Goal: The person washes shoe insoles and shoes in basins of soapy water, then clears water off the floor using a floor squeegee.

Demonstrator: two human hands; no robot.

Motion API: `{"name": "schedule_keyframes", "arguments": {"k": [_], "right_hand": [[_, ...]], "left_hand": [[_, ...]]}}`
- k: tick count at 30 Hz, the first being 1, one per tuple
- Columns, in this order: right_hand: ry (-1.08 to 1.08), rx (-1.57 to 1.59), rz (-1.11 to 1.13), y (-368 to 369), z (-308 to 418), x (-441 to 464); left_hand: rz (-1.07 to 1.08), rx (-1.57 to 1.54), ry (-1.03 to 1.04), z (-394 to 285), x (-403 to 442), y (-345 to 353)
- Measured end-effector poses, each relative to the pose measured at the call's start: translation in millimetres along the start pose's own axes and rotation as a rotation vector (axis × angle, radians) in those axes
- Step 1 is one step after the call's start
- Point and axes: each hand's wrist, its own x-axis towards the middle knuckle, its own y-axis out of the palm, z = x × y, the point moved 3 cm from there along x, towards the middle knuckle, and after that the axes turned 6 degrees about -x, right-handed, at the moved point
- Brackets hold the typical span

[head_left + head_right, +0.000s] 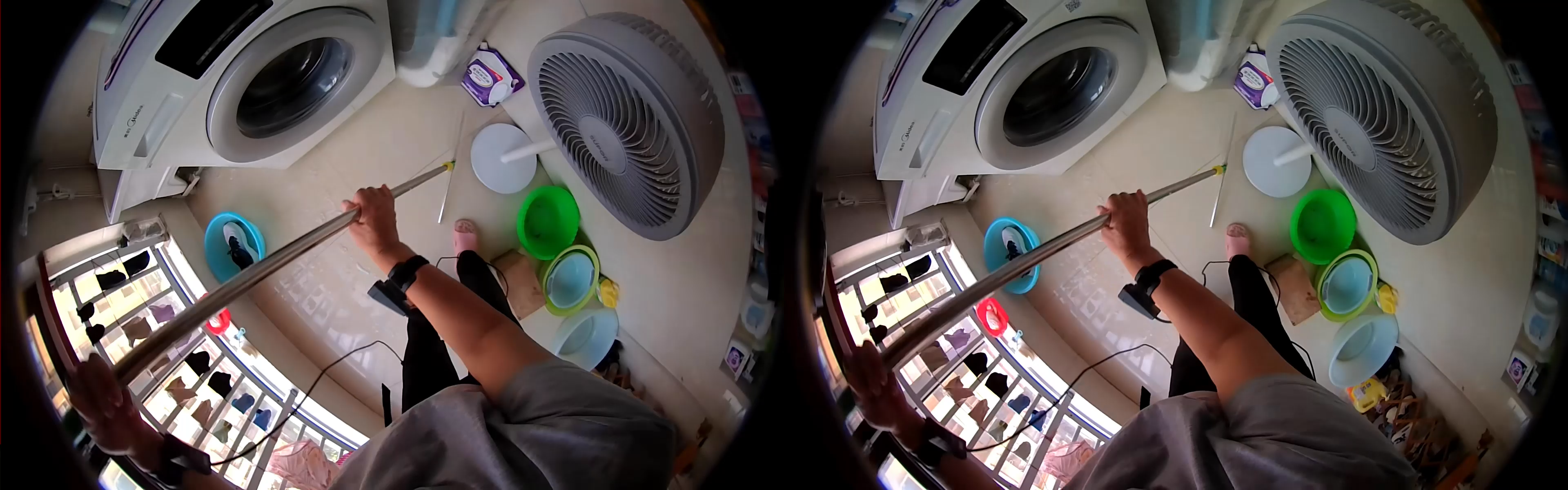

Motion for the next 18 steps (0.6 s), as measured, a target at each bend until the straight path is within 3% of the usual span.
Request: {"name": "schedule_keyframes", "arguments": {"k": [1,2,5,7,9,11,13,15,16,18], "right_hand": [[0.03,-0.018,-0.002,-1.5,-10.4,7.9],[-0.064,-0.014,-0.158,-7.5,-16.7,16.1],[-0.048,-0.003,-0.181,-9.9,-36.1,31.5],[-0.026,-0.01,-0.19,-7.1,-44.0,43.1],[0.026,-0.036,-0.21,-7.9,-48.0,57.8],[0.055,-0.012,-0.18,-3.1,-50.5,66.9],[0.066,-0.033,-0.22,0.9,-49.2,71.9],[-0.001,-0.028,-0.166,10.0,-38.4,64.4],[-0.035,-0.016,-0.114,21.4,-27.5,57.5],[-0.053,0.003,0.018,44.4,4.8,35.5]], "left_hand": [[0.213,-0.063,-0.07,10.5,19.9,31.6],[0.251,-0.059,-0.088,15.7,35.6,39.1],[0.231,0.015,-0.052,29.7,71.4,52.7],[0.416,0.004,-0.085,41.3,102.4,61.5],[0.402,0.043,-0.096,43.7,131.4,54.3],[0.213,0.152,-0.045,41.9,150.7,50.9],[0.652,0.123,-0.1,34.3,158.9,53.9],[-0.114,0.129,-0.053,24.3,131.4,-11.7],[-0.286,0.188,-0.086,12.0,114.3,-24.1],[-0.044,0.055,-0.032,-15.8,77.0,-98.7]]}}
